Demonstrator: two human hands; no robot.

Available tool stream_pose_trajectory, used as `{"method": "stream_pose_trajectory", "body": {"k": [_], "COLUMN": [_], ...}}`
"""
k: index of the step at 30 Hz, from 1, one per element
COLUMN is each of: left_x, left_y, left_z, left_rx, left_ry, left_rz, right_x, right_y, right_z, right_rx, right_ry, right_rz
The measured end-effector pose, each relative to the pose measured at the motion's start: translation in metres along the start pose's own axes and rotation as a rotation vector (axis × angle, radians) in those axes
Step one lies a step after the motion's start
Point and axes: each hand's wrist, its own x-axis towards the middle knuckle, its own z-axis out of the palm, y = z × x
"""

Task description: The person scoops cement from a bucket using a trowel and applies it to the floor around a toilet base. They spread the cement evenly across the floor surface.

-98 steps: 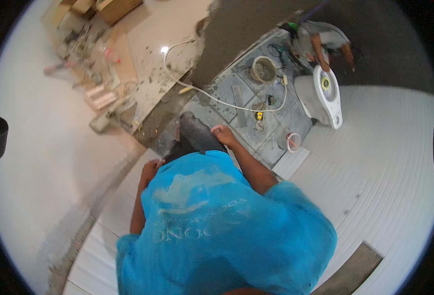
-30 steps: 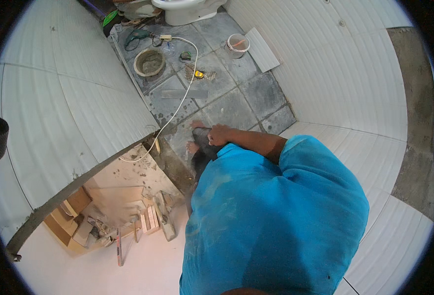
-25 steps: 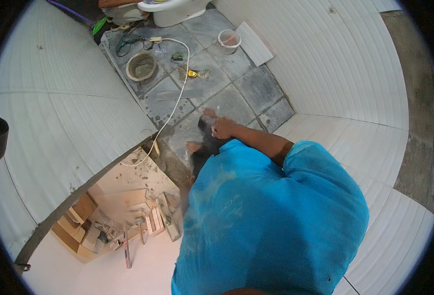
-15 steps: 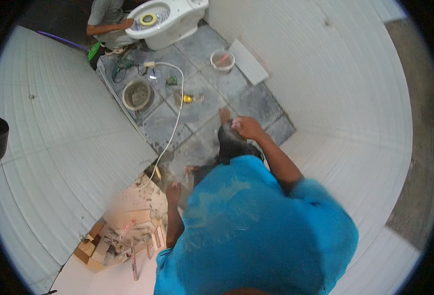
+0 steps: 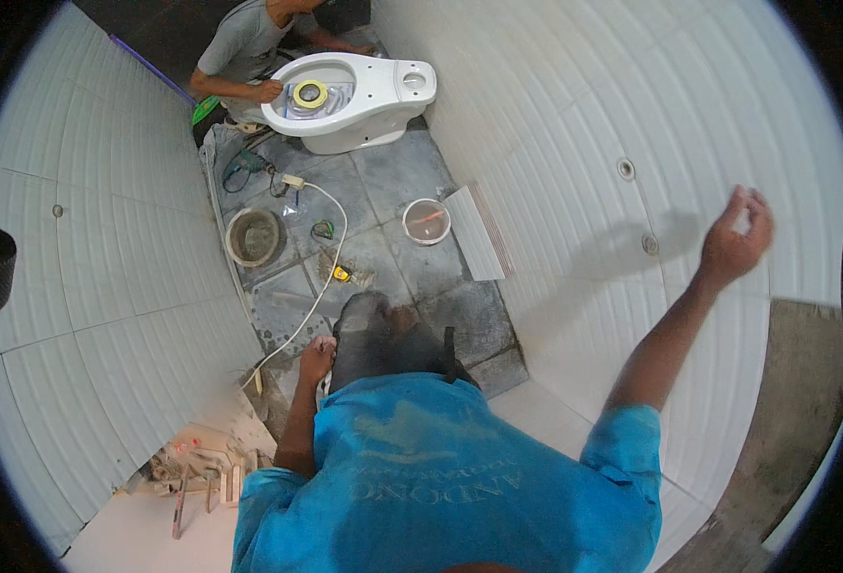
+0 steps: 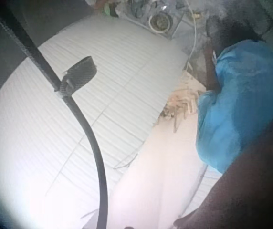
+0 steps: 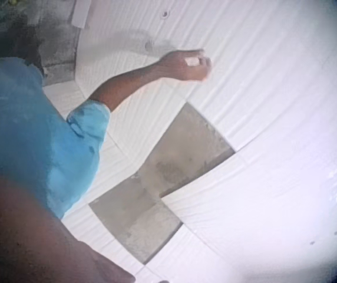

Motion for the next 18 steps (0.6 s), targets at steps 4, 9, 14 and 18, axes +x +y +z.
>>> {"method": "stream_pose_trajectory", "body": {"k": [4, 9, 14, 18], "left_x": [0.046, 0.114, 0.200, 0.304], "left_y": [-0.007, -0.059, -0.019, 0.044], "left_z": [0.001, -0.008, -0.029, -0.043], "left_rx": [0.035, 0.576, -0.308, -0.304], "left_ry": [-0.035, -0.378, -0.150, -0.163], "left_rz": [-0.012, 0.049, -0.697, -0.488], "right_x": [0.027, 0.025, 0.034, 0.067], "right_y": [0.017, 0.050, 0.031, -0.016], "right_z": [0.050, 0.110, 0.138, 0.187], "right_rx": [-0.211, -0.451, -0.467, -0.286], "right_ry": [0.025, 0.203, 0.379, 0.431], "right_rz": [-0.093, -0.244, -0.160, -0.034]}}
